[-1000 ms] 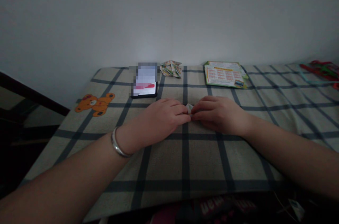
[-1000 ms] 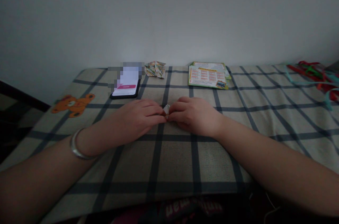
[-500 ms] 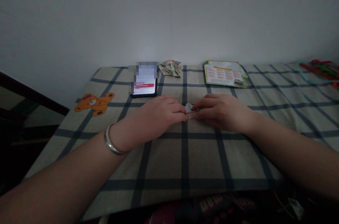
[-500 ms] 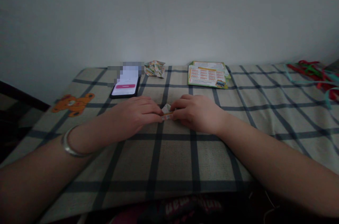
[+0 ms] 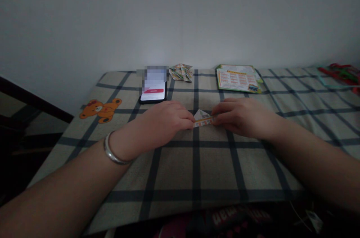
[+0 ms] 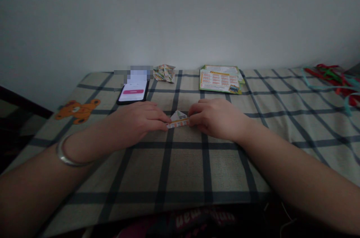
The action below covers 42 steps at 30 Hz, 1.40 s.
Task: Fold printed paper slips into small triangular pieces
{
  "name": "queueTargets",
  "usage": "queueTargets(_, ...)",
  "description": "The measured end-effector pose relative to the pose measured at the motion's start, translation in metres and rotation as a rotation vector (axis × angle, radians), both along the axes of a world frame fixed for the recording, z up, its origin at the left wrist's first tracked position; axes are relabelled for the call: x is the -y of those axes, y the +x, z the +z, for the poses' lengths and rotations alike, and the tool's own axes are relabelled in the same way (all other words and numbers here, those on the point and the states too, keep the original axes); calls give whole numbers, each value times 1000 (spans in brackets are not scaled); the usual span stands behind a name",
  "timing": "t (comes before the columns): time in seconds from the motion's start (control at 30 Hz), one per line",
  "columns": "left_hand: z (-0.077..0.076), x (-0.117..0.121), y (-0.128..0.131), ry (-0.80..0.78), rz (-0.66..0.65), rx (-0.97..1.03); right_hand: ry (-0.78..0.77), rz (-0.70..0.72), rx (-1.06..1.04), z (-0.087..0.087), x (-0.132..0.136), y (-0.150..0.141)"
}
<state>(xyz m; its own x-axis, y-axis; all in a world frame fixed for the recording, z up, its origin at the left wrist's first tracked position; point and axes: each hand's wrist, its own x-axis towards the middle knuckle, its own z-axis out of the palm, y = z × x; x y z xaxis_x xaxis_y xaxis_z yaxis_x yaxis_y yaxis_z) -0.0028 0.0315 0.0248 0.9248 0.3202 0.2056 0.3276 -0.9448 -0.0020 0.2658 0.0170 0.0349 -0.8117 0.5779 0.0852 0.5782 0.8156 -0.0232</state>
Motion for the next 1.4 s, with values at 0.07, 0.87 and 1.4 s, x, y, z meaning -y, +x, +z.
queueTargets(0.07, 0, 0, 0, -8, 7, 6, 6, -8, 4, 1, 0, 1)
queueTargets(0.87, -1, -2, -4, -53, -7, 48, 30, -37, -16, 4, -4, 19)
queueTargets(1.4, 3, 4, -1, -122, 169, 21, -42, -309, -116, -6, -9, 12)
